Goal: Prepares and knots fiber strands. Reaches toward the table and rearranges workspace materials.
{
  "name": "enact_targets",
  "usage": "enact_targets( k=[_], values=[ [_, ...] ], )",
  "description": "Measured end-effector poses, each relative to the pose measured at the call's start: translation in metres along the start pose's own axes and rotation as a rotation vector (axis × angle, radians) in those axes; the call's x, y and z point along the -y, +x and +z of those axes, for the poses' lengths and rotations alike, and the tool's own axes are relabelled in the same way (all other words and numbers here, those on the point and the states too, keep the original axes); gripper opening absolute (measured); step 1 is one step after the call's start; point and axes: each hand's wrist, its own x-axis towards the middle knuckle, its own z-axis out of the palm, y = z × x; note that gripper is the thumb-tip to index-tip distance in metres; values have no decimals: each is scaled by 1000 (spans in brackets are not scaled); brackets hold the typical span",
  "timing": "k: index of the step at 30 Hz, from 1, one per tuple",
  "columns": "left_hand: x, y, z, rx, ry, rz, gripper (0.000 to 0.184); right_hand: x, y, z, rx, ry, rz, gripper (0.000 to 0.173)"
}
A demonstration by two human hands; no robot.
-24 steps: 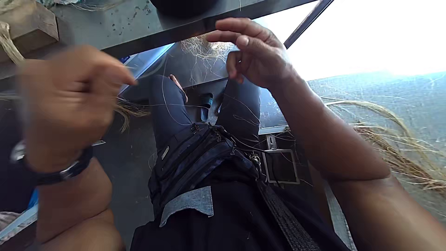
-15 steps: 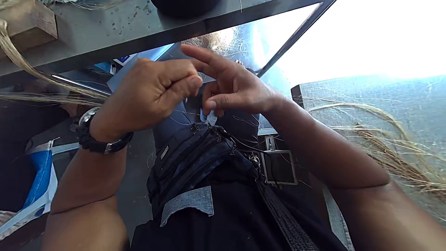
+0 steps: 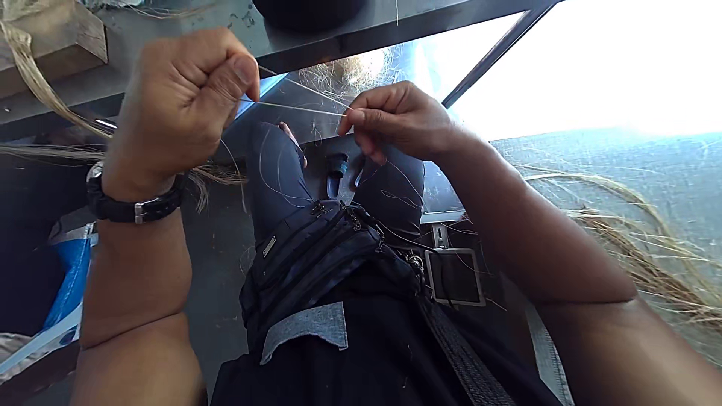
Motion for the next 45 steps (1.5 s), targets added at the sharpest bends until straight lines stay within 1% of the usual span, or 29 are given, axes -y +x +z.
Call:
enact_targets(
  k=[2,4,6,8,12,14,16,18,20,24,26,29,31,32,33,34,35,37,38,39,40,41,42,45],
  values=[
    [7,-5,3,14,46,-34,24,-3,-1,-4,17,-51,55,28],
    [13,-7,5,28,118,-52,26,-5,-2,-10,33,-158,87,27],
    [19,-8,4,54,195,-63,28,-5,-4,-17,5,-270,109,25],
    [27,-11,3,102,227,-65,30,-5,-5,-25,-46,-345,86,24],
    [50,-25,-5,125,176,-106,30,-7,-9,-45,-150,-533,71,24],
    [62,-38,-16,107,164,-165,30,-9,-14,-56,-176,-598,102,24],
    [77,-58,-28,70,95,-238,28,-13,-17,-65,-201,-631,150,25],
    [92,-80,-41,0,-8,-295,25,-16,-18,-69,-200,-663,195,26],
    [105,-101,-54,-87,-56,-354,24,-20,-17,-68,-185,-682,226,26],
    [125,-135,-73,-351,-8,-528,24,-25,-15,-63,-182,-659,325,26],
    [134,-148,-78,-489,25,-614,25,-28,-15,-61,-218,-578,399,26],
    [135,-156,-73,-677,58,-710,28,-34,-15,-54,-282,-331,499,27],
    [126,-152,-59,-732,-4,-712,28,-35,-13,-46,-296,-216,558,28],
    [119,-147,-48,-716,-79,-692,28,-35,-11,-41,-291,-175,568,29],
    [110,-140,-34,-663,-173,-664,30,-36,-10,-36,-279,-144,564,30],
    [98,-132,-16,-574,-268,-632,33,-37,-9,-31,-266,-117,554,30],
    [85,-123,5,-445,-355,-594,36,-37,-8,-26,-249,-94,547,31],
    [62,-103,52,-97,-470,-516,43,-38,-7,-14,-219,-52,531,32],
    [53,-92,77,63,-505,-504,43,-37,-6,-7,-211,-36,518,32],
    [47,-81,100,171,-541,-507,44,-36,-6,0,-202,-27,502,32],
    [43,-71,122,206,-590,-507,45,-36,-7,8,-193,-32,479,32],
    [41,-65,140,175,-649,-511,45,-35,-8,16,-191,-48,455,32],
    [40,-60,154,104,-703,-515,45,-36,-9,22,-186,-51,434,32],
    [38,-48,174,-185,-728,-463,39,-40,-7,30,-185,-40,405,29]
  ],
)
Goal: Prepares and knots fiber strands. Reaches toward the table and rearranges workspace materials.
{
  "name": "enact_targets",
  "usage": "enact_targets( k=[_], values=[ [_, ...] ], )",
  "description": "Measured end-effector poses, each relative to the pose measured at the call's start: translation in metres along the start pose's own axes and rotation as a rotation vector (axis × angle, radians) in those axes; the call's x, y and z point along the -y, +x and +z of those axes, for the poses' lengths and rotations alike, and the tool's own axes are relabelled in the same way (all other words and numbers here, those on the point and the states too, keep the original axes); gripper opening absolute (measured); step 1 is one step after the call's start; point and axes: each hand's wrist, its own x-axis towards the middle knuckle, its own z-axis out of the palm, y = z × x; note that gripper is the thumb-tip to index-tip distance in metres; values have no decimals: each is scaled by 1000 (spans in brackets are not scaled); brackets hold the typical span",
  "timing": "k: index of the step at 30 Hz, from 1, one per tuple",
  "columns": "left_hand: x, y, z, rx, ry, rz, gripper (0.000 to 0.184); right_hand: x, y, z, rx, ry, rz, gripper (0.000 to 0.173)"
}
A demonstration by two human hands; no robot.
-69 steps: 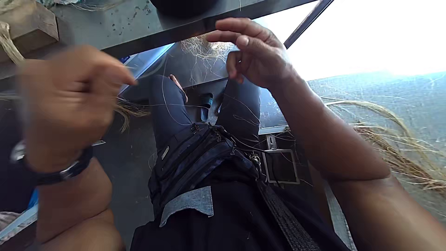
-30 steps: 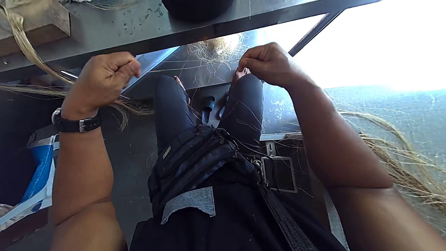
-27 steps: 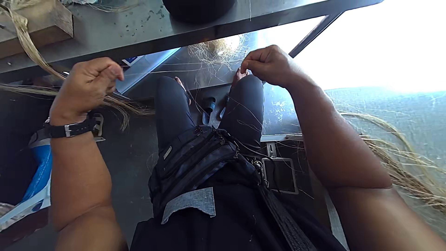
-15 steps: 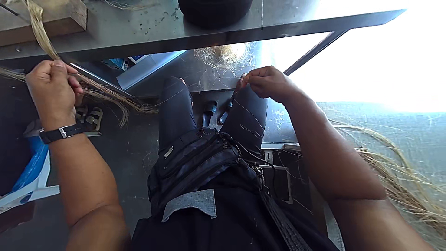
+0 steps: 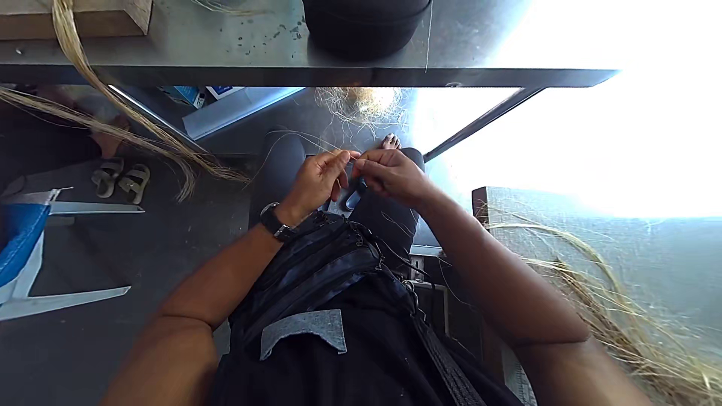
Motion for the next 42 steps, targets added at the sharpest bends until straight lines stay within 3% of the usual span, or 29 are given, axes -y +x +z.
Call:
enact_targets(
  k=[3,6,14,19,22,26,28,30,37,39,42],
  values=[
    [4,11,3,-131,-23,113,34,-5,6,-2,17,27,-21,27],
    [9,12,-14,-171,3,103,37,-6,7,-2,-41,13,-61,26],
    [11,-16,-132,-577,103,26,35,-4,13,-31,-180,102,-40,27],
    [-4,-43,-188,-823,-129,-13,32,-6,13,-37,-227,117,6,29],
    [-13,-59,-221,-979,-260,70,37,-9,15,-39,-282,109,46,29],
    [-34,-82,-251,-1133,-344,301,41,-12,14,-41,-367,86,88,29],
    [-44,-86,-248,-1081,-330,356,48,-12,11,-37,-360,51,73,29],
    [-51,-86,-230,-880,-262,324,54,-13,11,-31,-321,33,46,29],
    [-26,-44,-126,-14,88,-124,41,-19,11,-20,-221,-13,-24,28],
    [-4,-26,-97,92,52,-195,46,-18,10,-18,-208,-15,-28,28],
    [17,-6,-61,33,-122,-262,51,-18,10,-14,-177,3,-16,26]
  ],
)
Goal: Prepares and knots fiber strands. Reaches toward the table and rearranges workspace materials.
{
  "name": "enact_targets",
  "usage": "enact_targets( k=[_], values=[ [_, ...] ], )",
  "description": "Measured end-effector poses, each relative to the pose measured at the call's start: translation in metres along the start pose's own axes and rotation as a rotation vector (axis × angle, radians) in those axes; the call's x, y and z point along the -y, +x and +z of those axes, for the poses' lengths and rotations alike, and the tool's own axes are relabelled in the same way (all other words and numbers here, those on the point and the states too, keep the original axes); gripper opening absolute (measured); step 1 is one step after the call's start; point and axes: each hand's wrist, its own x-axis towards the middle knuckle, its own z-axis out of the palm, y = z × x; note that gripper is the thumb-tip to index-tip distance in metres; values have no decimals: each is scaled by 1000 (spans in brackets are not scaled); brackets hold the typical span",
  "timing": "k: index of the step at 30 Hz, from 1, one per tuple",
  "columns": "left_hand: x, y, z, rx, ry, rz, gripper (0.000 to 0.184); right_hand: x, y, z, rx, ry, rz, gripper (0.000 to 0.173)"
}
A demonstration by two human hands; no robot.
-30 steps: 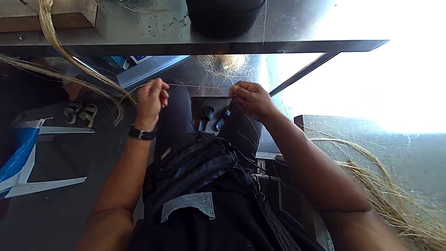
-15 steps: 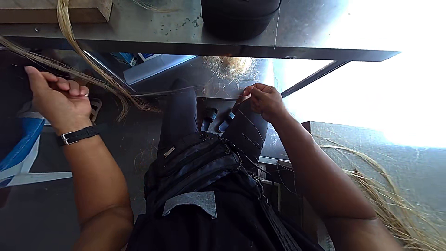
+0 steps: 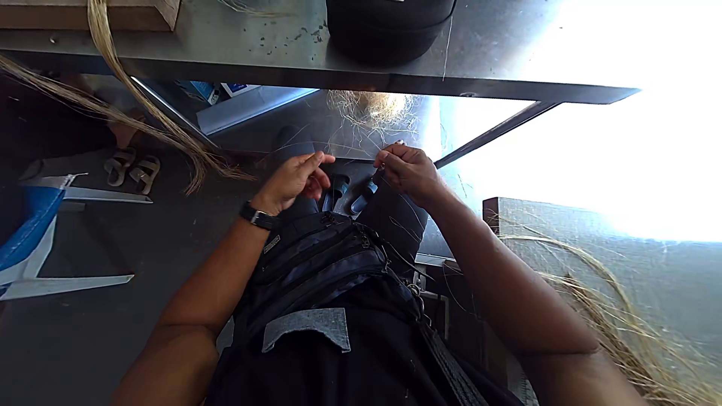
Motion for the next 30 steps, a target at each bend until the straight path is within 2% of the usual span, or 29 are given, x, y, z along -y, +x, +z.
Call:
enact_targets(
  k=[5,10,15,18,20,23,27,30],
  values=[
    [2,23,37,-17,-257,84,56,0,-2,9,142,-45,1,26],
    [-1,28,46,-25,-246,192,53,1,-4,11,374,-139,118,27],
    [2,24,42,35,-144,248,43,4,-4,5,455,-231,183,29],
    [9,23,41,1,92,268,44,13,-6,-2,370,-359,208,23],
    [16,18,43,-40,397,306,46,19,-6,-7,222,-450,201,29],
    [14,19,53,-4,736,286,45,21,0,-19,72,-345,150,28],
    [13,25,70,145,982,152,47,19,2,-17,75,-194,137,26],
    [9,22,80,222,1137,125,46,16,1,-5,102,-147,173,29]
  ],
)
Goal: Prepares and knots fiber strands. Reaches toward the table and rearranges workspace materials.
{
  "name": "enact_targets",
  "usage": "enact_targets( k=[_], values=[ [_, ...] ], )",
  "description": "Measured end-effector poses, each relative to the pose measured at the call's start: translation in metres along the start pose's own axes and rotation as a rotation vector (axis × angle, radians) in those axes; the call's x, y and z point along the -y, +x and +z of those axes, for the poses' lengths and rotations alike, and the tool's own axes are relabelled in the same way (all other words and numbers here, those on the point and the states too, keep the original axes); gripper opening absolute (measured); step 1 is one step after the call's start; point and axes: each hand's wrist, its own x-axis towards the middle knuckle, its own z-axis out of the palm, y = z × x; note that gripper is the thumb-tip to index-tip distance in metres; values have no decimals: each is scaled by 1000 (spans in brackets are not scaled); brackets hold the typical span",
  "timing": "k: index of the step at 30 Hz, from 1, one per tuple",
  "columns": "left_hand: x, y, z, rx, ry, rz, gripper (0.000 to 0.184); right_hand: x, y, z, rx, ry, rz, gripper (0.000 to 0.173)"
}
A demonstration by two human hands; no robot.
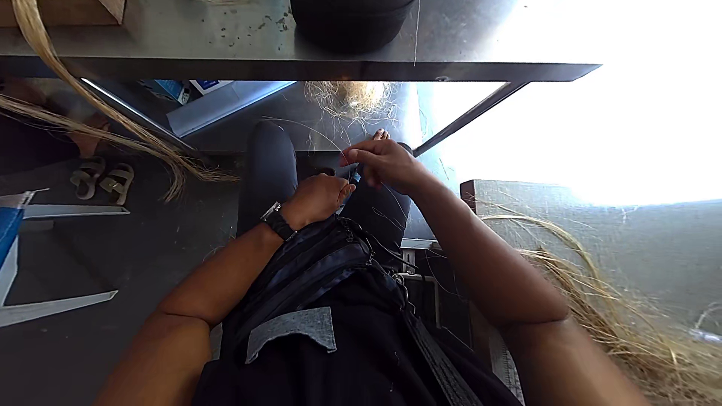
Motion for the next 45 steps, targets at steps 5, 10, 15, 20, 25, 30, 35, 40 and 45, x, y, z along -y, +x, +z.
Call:
enact_targets(
  k=[5,10,15,20,25,30,35,40,45],
  values=[
    [-14,-9,-2,59,109,9,44,-1,2,8,-20,75,0,29],
    [-13,-8,-1,102,125,6,44,-3,3,1,-33,169,-22,28],
    [-9,-6,3,120,125,10,45,-1,3,-4,-19,250,-24,24],
    [-5,-5,8,109,123,37,46,2,1,-10,-23,271,-66,23],
    [0,-5,8,109,88,41,47,2,2,-26,-137,303,-108,22],
    [3,-7,6,127,34,20,46,4,3,-42,-262,369,-116,21],
    [25,-3,11,125,-115,47,48,1,5,-56,-360,399,-140,20],
    [36,-9,6,112,-188,15,49,0,6,-62,-336,426,-179,18],
    [50,-17,1,-106,-314,-12,35,0,5,-58,-253,447,-214,19]
  ],
)
